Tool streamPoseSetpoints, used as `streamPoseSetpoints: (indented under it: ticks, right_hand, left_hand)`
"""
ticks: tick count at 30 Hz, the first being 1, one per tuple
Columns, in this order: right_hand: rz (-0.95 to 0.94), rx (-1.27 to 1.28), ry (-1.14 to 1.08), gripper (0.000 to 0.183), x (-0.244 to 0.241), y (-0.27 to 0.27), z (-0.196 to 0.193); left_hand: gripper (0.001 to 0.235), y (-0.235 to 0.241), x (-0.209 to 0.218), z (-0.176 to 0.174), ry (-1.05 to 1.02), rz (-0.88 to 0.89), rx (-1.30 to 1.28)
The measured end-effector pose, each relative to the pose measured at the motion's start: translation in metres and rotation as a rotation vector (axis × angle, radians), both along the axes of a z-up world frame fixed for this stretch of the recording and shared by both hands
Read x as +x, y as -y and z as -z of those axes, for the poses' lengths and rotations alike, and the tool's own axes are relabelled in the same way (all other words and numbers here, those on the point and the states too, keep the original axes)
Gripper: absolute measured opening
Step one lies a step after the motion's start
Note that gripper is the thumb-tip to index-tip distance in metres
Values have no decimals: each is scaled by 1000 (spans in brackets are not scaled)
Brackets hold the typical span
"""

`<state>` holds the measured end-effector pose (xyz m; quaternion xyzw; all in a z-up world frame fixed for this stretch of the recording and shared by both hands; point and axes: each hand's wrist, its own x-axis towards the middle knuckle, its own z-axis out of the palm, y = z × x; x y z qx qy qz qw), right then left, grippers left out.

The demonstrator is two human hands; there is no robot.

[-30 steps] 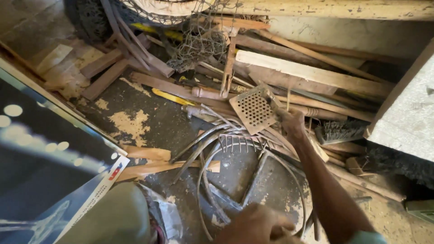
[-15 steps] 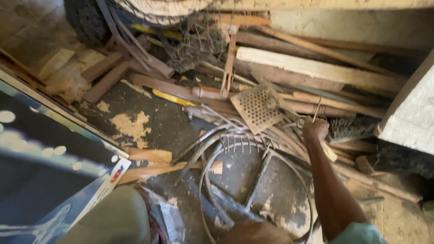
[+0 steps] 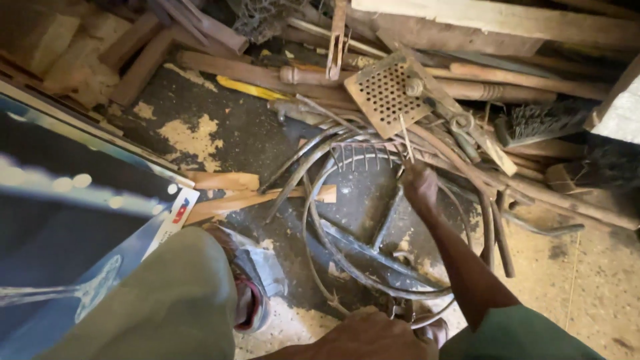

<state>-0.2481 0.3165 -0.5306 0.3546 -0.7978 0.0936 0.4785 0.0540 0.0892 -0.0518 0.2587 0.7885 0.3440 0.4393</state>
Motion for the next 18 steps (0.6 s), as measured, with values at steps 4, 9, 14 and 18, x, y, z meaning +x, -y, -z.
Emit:
streamPoseSetpoints:
  ticks: [4, 9, 14, 18]
  right_hand:
    - [114, 101, 241, 45, 48, 7, 25]
    - [549, 122, 1565, 22, 75, 73, -26]
    - [332, -661, 1513, 42, 60, 141, -30]
    - [342, -1412, 2138, 76, 52, 188, -41]
  left_hand:
    - [45, 6, 7, 10, -17, 140, 33]
    - [41, 13, 9, 22, 43, 22, 43]
    - [41, 12, 11, 32, 89, -66, 42]
    - [42, 8, 13, 45, 122, -119, 47]
